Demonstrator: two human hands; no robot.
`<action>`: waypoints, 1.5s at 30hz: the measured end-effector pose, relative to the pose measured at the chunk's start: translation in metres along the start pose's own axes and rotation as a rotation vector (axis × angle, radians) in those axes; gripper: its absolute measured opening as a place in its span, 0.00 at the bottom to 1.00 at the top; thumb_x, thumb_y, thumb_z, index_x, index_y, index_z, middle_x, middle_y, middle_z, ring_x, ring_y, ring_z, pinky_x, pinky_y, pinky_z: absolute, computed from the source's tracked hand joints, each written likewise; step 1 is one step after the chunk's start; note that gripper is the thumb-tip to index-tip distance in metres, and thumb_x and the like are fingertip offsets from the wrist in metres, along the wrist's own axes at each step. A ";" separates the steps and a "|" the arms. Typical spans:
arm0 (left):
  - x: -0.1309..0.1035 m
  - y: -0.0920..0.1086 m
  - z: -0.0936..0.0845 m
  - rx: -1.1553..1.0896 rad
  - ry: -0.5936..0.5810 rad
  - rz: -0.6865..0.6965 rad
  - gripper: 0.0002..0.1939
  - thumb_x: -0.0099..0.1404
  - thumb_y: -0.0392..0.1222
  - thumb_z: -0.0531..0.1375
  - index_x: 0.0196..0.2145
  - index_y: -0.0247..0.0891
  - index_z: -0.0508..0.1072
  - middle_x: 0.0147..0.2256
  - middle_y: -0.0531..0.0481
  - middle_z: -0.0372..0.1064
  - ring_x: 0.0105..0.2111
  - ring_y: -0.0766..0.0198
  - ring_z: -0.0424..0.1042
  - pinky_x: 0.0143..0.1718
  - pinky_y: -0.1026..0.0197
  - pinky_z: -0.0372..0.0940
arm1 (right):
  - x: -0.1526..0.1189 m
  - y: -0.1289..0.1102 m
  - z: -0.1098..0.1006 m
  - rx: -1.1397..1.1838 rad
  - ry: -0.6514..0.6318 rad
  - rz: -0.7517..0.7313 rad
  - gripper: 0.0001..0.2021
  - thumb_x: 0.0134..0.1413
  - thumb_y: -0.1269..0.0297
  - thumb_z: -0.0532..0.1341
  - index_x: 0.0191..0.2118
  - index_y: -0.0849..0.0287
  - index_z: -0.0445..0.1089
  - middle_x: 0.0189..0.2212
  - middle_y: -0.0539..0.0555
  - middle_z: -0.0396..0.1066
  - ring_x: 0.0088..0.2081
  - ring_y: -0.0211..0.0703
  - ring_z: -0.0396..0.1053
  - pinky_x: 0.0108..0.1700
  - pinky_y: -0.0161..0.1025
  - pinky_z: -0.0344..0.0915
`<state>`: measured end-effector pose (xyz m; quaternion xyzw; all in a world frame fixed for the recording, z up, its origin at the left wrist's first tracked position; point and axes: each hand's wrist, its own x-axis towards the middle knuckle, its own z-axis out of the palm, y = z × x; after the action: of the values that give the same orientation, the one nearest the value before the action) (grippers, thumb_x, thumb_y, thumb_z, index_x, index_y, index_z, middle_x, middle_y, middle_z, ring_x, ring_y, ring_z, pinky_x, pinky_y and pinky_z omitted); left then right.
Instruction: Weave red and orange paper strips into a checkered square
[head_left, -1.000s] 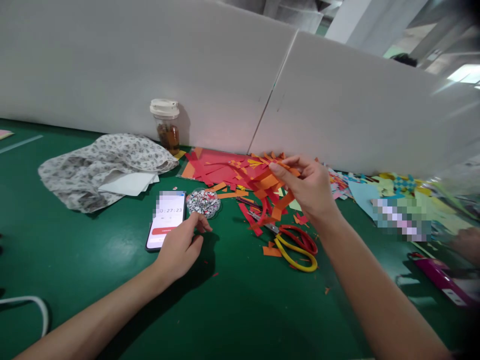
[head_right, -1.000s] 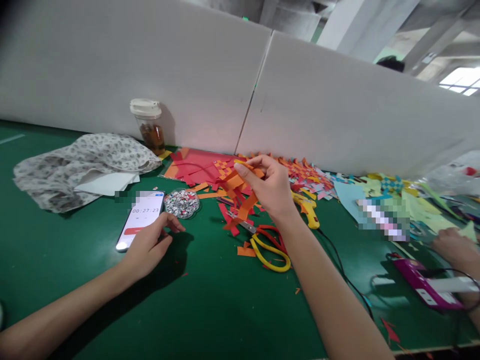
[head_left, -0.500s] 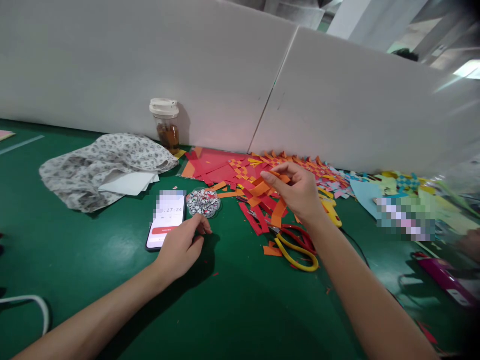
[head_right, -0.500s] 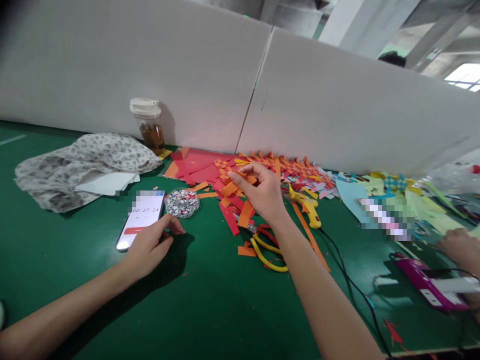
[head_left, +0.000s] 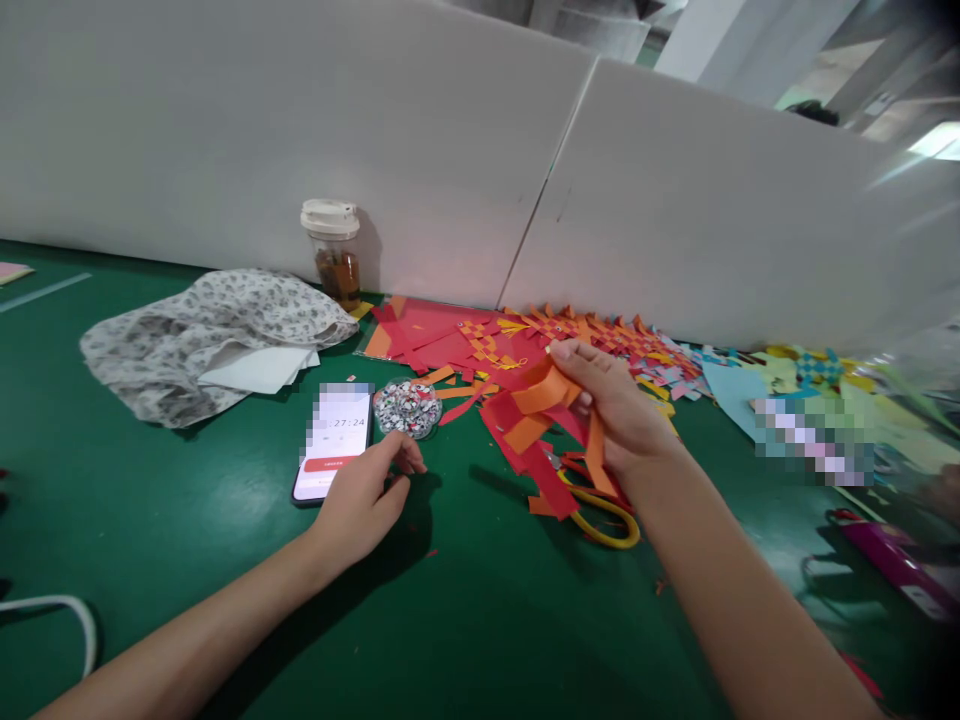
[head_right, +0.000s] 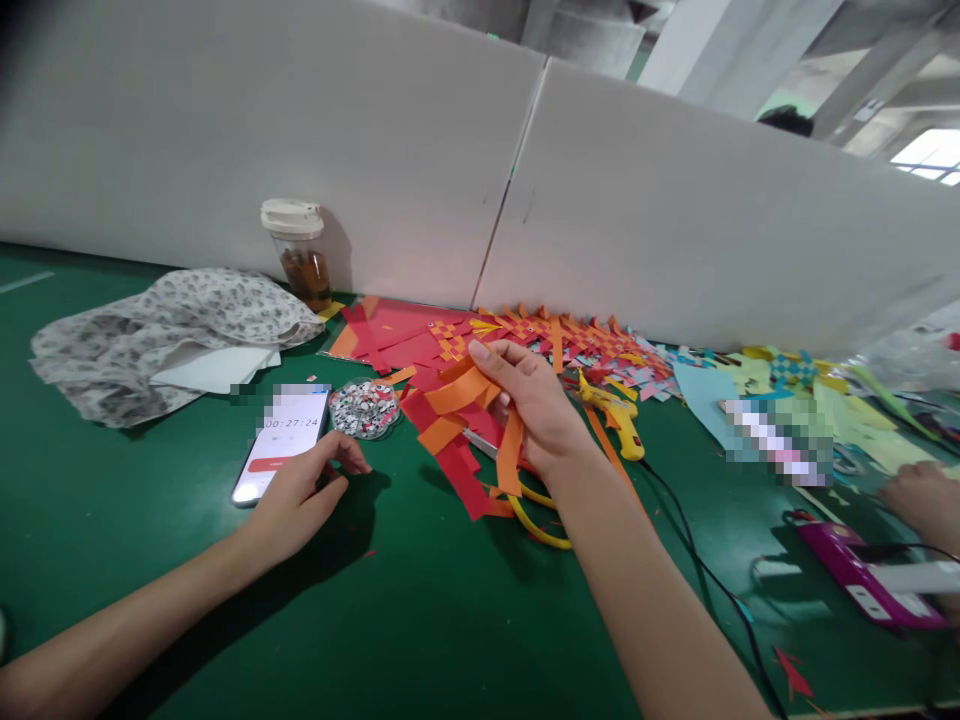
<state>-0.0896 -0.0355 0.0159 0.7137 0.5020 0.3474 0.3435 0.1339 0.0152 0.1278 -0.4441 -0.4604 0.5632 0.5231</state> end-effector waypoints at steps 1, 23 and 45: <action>0.000 0.000 0.000 -0.022 0.000 0.006 0.15 0.54 0.25 0.47 0.34 0.41 0.63 0.34 0.53 0.69 0.35 0.62 0.69 0.35 0.60 0.62 | -0.004 0.000 0.003 0.027 -0.028 0.046 0.15 0.36 0.58 0.70 0.21 0.59 0.63 0.12 0.40 0.53 0.13 0.26 0.45 0.13 0.27 0.44; -0.001 0.019 -0.009 -0.448 -0.001 -0.039 0.11 0.63 0.44 0.54 0.42 0.42 0.70 0.44 0.49 0.69 0.46 0.57 0.66 0.45 0.58 0.61 | -0.007 0.045 0.016 -0.405 -0.324 0.114 0.13 0.42 0.55 0.66 0.28 0.58 0.66 0.18 0.42 0.56 0.17 0.28 0.48 0.18 0.29 0.45; 0.004 0.021 -0.003 -0.719 -0.211 -0.319 0.09 0.57 0.45 0.60 0.27 0.36 0.69 0.24 0.56 0.65 0.20 0.70 0.64 0.22 0.66 0.64 | 0.002 0.053 0.018 -0.569 -0.320 0.041 0.18 0.49 0.46 0.59 0.36 0.56 0.66 0.14 0.40 0.47 0.15 0.29 0.41 0.18 0.31 0.38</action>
<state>-0.0810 -0.0364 0.0355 0.4929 0.4148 0.3682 0.6703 0.1064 0.0147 0.0786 -0.4875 -0.6666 0.4852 0.2876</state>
